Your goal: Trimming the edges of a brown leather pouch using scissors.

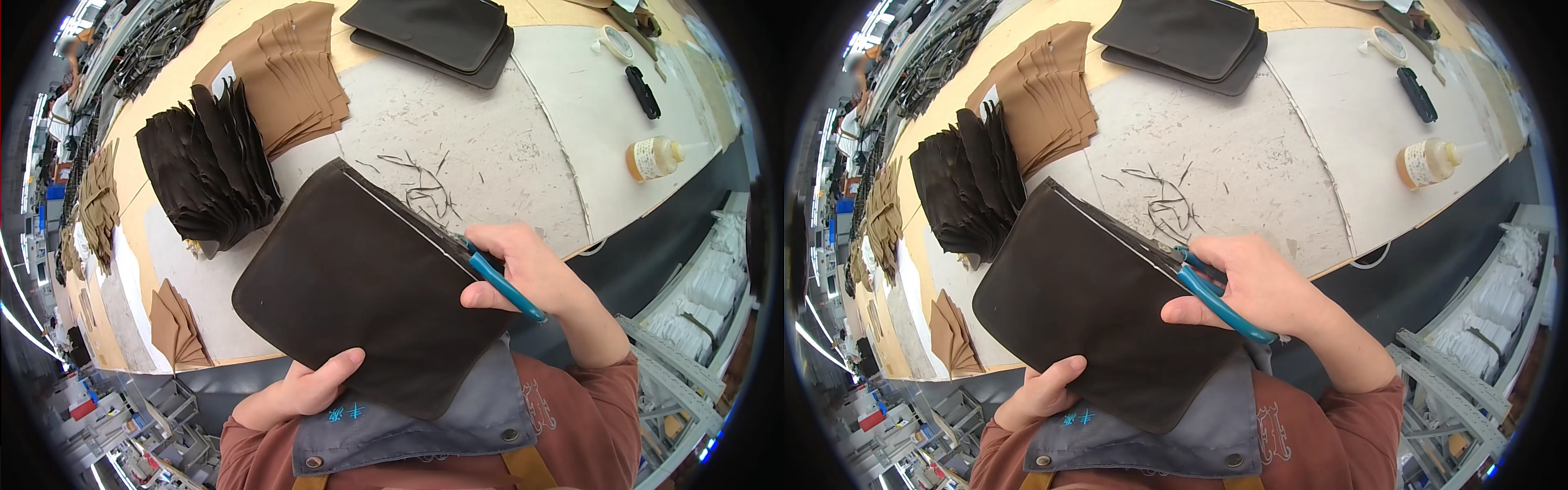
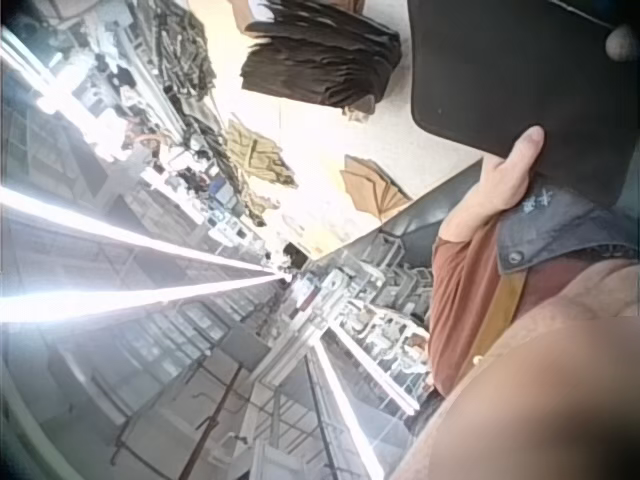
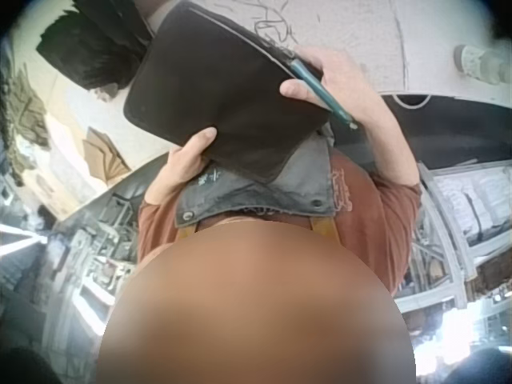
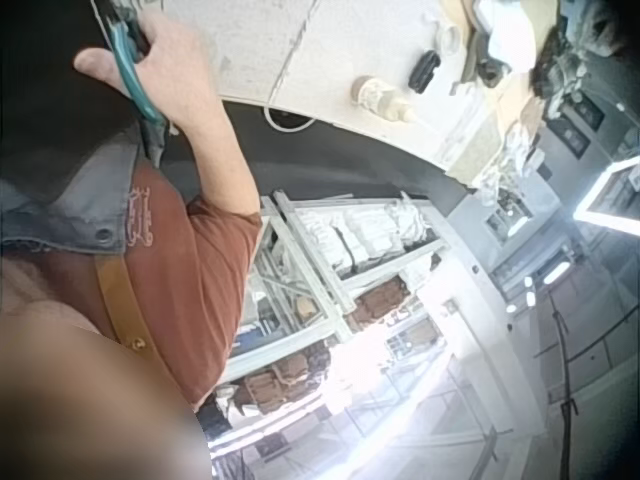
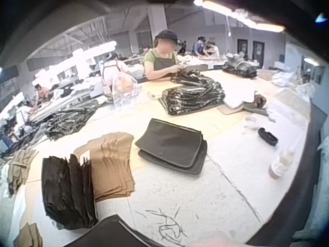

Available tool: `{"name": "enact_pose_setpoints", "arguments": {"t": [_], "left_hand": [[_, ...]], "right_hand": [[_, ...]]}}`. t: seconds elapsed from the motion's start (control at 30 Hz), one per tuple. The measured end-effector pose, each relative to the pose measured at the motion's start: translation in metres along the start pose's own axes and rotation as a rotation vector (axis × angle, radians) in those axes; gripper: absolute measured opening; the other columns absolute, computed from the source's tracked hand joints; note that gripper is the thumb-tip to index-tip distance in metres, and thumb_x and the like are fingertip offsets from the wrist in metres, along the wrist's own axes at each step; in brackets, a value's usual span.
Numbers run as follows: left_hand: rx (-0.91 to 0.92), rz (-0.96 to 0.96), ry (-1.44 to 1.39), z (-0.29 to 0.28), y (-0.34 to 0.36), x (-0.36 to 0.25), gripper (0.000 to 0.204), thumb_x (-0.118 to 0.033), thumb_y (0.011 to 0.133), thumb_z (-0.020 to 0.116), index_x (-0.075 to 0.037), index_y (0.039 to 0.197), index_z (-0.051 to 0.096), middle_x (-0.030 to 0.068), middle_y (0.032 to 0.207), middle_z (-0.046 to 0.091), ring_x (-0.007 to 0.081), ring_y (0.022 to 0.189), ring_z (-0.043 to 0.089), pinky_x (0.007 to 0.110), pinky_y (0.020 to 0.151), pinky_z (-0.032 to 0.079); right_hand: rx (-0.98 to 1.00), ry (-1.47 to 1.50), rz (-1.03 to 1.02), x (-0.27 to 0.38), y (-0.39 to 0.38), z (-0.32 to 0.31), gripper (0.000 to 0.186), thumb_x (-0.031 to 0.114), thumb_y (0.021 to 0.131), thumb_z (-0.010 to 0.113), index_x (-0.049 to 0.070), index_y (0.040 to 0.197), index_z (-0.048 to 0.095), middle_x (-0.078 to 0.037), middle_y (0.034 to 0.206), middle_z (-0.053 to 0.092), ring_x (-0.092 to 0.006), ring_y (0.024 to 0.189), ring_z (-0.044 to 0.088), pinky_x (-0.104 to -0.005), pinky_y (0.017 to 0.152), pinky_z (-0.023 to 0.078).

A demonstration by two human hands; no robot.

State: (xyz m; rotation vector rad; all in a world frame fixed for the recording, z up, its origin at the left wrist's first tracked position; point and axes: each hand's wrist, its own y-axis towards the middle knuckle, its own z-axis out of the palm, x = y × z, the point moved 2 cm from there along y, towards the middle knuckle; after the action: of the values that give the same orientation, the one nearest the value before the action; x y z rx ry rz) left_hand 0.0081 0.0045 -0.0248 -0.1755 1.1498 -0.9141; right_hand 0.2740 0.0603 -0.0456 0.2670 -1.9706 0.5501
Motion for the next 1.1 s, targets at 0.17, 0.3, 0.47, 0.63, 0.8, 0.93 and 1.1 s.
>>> {"name": "enact_pose_setpoints", "arguments": {"t": [0.17, 0.3, 0.47, 0.63, 0.8, 0.93, 1.1], "left_hand": [[0.002, 0.003, -0.008, 0.0011, 0.0013, -0.0007, 0.040, -0.010, 0.094, 0.039, 0.007, 0.129, 0.043, 0.0148, 0.126, 0.054, 0.0212, 0.114, 0.053, 0.033, 0.098, 0.041], [0.002, 0.005, -0.023, 0.0017, 0.0018, -0.0005, 0.039, -0.010, 0.094, 0.039, 0.007, 0.130, 0.042, 0.0146, 0.126, 0.054, 0.0212, 0.114, 0.053, 0.033, 0.097, 0.041], [-0.033, -0.088, -0.054, -0.0026, 0.0011, 0.0019, 0.051, -0.008, 0.087, 0.049, 0.003, 0.135, 0.034, 0.0183, 0.132, 0.046, 0.0295, 0.120, 0.049, 0.043, 0.102, 0.040], [-0.035, -0.066, -0.061, -0.0035, 0.0025, 0.0032, 0.051, -0.009, 0.088, 0.049, 0.004, 0.134, 0.034, 0.0181, 0.131, 0.047, 0.0294, 0.119, 0.049, 0.043, 0.101, 0.041], [-0.042, -0.071, -0.097, -0.0035, 0.0035, 0.0035, 0.051, -0.009, 0.088, 0.049, 0.004, 0.134, 0.034, 0.0182, 0.132, 0.046, 0.0294, 0.119, 0.049, 0.043, 0.100, 0.042], [-0.051, -0.093, -0.112, -0.0027, 0.0040, 0.0019, 0.051, -0.009, 0.088, 0.049, 0.004, 0.134, 0.034, 0.0182, 0.132, 0.046, 0.0295, 0.119, 0.049, 0.043, 0.100, 0.042], [-0.043, -0.096, -0.100, -0.0050, 0.0039, 0.0033, 0.050, -0.008, 0.088, 0.048, 0.004, 0.135, 0.034, 0.0182, 0.132, 0.046, 0.0296, 0.119, 0.049, 0.043, 0.100, 0.042]], "right_hand": [[-0.018, 0.020, 0.019, -0.0025, -0.0005, 0.0011, 0.067, 0.063, 0.070, 0.071, 0.003, 0.065, 0.041, -0.006, 0.056, 0.040, -0.0141, 0.054, 0.039, -0.0298, 0.050, 0.037], [-0.026, 0.025, 0.017, -0.0030, -0.0002, 0.0018, 0.067, 0.062, 0.070, 0.072, 0.002, 0.064, 0.041, -0.005, 0.056, 0.039, -0.0131, 0.054, 0.037, -0.0294, 0.050, 0.036], [-0.026, 0.101, 0.045, -0.0051, -0.0012, 0.0022, 0.065, 0.059, 0.068, 0.075, 0.002, 0.064, 0.042, -0.004, 0.055, 0.038, -0.0128, 0.054, 0.035, -0.0291, 0.050, 0.035], [-0.043, 0.092, 0.055, -0.0037, -0.0010, 0.0018, 0.065, 0.059, 0.068, 0.075, 0.003, 0.062, 0.043, -0.004, 0.054, 0.038, -0.0128, 0.053, 0.035, -0.0288, 0.049, 0.035], [-0.044, 0.084, 0.072, -0.0038, -0.0008, 0.0017, 0.065, 0.059, 0.067, 0.076, 0.003, 0.061, 0.043, -0.004, 0.052, 0.038, -0.0127, 0.051, 0.035, -0.0288, 0.048, 0.035], [-0.046, 0.049, 0.060, -0.0027, 0.0000, 0.0001, 0.066, 0.060, 0.067, 0.075, 0.003, 0.060, 0.043, -0.004, 0.051, 0.038, -0.0124, 0.051, 0.035, -0.0289, 0.048, 0.035], [-0.056, 0.044, 0.063, -0.0028, -0.0002, 0.0001, 0.066, 0.060, 0.067, 0.076, 0.003, 0.059, 0.043, -0.003, 0.051, 0.038, -0.0121, 0.050, 0.035, -0.0287, 0.047, 0.035]]}}
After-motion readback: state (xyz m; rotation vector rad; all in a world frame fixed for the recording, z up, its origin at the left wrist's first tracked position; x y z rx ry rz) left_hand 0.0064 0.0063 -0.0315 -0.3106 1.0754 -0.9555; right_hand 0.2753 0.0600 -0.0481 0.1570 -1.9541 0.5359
